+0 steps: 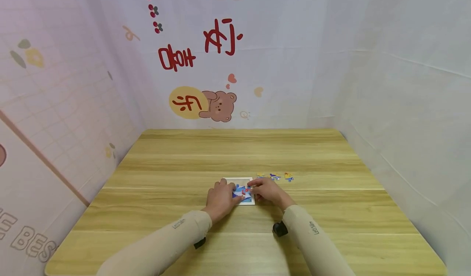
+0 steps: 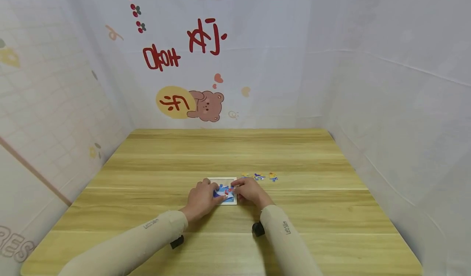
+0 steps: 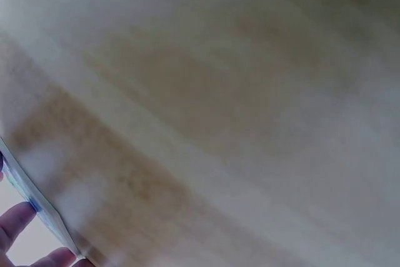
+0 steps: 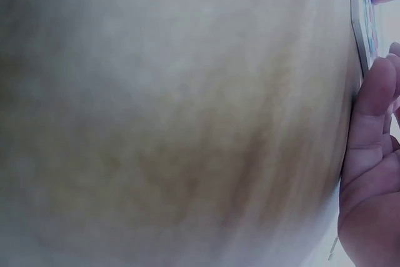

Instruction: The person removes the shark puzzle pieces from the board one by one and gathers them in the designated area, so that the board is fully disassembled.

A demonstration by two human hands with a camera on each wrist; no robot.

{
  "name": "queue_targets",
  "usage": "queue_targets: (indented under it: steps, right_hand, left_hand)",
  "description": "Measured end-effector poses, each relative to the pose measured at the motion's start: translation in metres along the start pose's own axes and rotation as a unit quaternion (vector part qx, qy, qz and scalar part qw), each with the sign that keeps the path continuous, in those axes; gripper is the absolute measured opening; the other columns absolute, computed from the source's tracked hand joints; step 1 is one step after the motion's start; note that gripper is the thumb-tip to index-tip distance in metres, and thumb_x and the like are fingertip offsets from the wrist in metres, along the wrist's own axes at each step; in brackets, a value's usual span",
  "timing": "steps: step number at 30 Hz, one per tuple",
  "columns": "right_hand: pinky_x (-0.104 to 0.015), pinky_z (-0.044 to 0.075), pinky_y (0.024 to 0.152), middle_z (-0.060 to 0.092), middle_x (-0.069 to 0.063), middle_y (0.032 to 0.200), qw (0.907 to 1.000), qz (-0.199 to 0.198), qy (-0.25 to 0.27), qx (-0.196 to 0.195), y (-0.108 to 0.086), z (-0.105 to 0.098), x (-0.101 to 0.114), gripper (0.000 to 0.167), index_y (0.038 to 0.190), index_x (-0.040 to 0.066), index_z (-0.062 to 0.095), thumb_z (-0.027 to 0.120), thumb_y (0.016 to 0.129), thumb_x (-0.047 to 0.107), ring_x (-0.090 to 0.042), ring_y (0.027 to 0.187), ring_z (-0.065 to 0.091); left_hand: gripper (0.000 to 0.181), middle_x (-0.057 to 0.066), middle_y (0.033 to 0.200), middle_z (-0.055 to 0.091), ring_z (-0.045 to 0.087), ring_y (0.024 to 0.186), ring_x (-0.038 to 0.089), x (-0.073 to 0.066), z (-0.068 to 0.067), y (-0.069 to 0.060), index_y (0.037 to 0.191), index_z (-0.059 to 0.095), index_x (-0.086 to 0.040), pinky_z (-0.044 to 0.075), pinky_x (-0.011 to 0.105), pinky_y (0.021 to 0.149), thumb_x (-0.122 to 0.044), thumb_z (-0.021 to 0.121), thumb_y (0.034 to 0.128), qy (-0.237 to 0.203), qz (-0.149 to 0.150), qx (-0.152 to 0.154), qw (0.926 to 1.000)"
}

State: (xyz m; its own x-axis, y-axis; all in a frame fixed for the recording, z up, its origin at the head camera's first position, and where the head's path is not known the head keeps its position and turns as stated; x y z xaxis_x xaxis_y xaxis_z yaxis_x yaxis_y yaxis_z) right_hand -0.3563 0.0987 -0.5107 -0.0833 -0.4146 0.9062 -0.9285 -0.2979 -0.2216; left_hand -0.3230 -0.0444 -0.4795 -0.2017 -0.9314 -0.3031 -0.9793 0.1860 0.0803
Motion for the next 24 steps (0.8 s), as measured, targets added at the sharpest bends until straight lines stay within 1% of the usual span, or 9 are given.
queue_targets:
  steps: [2,5,7,12,17,20,24]
  right_hand:
    - [-0.027,0.049,0.059,0.061,-0.005,0.074,1.0,0.005,0.003,0.0,0.0002,-0.0003,-0.0014,0.028,0.12,0.001,0.069,0.063,0.092,0.002,-0.014,0.062,0.054]
    - [-0.026,0.048,0.06,0.062,-0.004,0.077,1.0,0.008,0.002,0.002,0.0009,0.0003,-0.0025,0.024,0.115,0.002,0.071,0.064,0.092,0.002,-0.014,0.062,0.052]
    - [-0.026,0.049,0.06,0.062,-0.004,0.079,1.0,0.009,0.002,0.001,0.0015,0.0004,-0.0035,0.025,0.117,0.002,0.071,0.065,0.092,0.003,-0.014,0.063,0.053]
    - [-0.026,0.048,0.058,0.057,-0.005,0.074,0.9999,0.01,0.013,-0.004,0.0006,0.0002,-0.0051,0.031,0.125,0.0,0.066,0.062,0.094,0.003,-0.014,0.061,0.052]
    - [-0.025,0.044,0.053,0.057,-0.004,0.071,1.0,0.003,0.002,0.001,-0.0006,0.0032,-0.0026,0.03,0.122,-0.002,0.067,0.058,0.094,0.0,-0.013,0.056,0.048]
    - [-0.025,0.043,0.053,0.057,-0.004,0.07,1.0,0.001,0.002,0.002,-0.0007,0.0031,-0.0011,0.029,0.122,-0.002,0.067,0.058,0.094,0.0,-0.013,0.056,0.048]
    - [-0.026,0.045,0.055,0.057,-0.003,0.069,1.0,-0.003,0.001,0.002,-0.0004,0.0001,-0.0007,0.028,0.12,-0.001,0.068,0.059,0.093,-0.001,-0.013,0.057,0.049]
  left_hand:
    - [0.047,0.007,0.101,0.057,0.054,0.091,0.027,-0.0005,0.0003,0.0005,0.114,0.071,-0.014,0.046,0.046,0.073,-0.052,0.073,0.0858,0.002,0.0,0.002,1.0]
    - [0.048,0.007,0.101,0.057,0.054,0.091,0.027,-0.0013,0.0001,0.0004,0.114,0.072,-0.013,0.047,0.046,0.073,-0.052,0.072,0.0861,0.0,0.001,0.005,1.0]
    - [0.048,0.008,0.102,0.057,0.054,0.092,0.028,-0.0013,0.0007,0.0004,0.115,0.071,-0.013,0.047,0.046,0.073,-0.052,0.072,0.0864,0.003,0.001,0.007,1.0]
    - [0.047,0.009,0.102,0.057,0.055,0.091,0.029,-0.0028,0.0028,-0.0001,0.115,0.07,-0.012,0.048,0.047,0.073,-0.05,0.072,0.0871,0.008,0.002,0.01,0.9999]
    - [0.046,0.007,0.098,0.056,0.055,0.086,0.027,-0.0058,0.0023,-0.0017,0.117,0.068,-0.011,0.048,0.045,0.071,-0.046,0.072,0.0882,0.003,0.011,0.009,0.9999]
    - [0.044,0.005,0.096,0.054,0.054,0.084,0.025,-0.0068,0.0014,-0.0025,0.117,0.068,-0.012,0.047,0.044,0.07,-0.046,0.072,0.089,-0.001,0.015,0.007,0.9999]
    - [0.04,0.005,0.092,0.053,0.052,0.082,0.025,-0.0076,0.0002,-0.0025,0.111,0.07,-0.012,0.046,0.043,0.068,-0.045,0.072,0.0887,-0.011,0.02,0.003,0.9997]
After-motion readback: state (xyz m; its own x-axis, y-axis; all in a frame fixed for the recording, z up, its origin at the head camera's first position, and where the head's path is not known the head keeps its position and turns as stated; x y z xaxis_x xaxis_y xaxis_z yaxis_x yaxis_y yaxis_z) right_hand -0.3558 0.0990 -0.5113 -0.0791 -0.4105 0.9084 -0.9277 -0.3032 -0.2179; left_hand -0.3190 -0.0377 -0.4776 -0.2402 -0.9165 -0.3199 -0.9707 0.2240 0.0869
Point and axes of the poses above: each hand's wrist, its own y-axis towards the middle knuckle, its own z-axis out of the palm, x = y × z, the point moved 10 cm from there along y, towards the middle knuckle
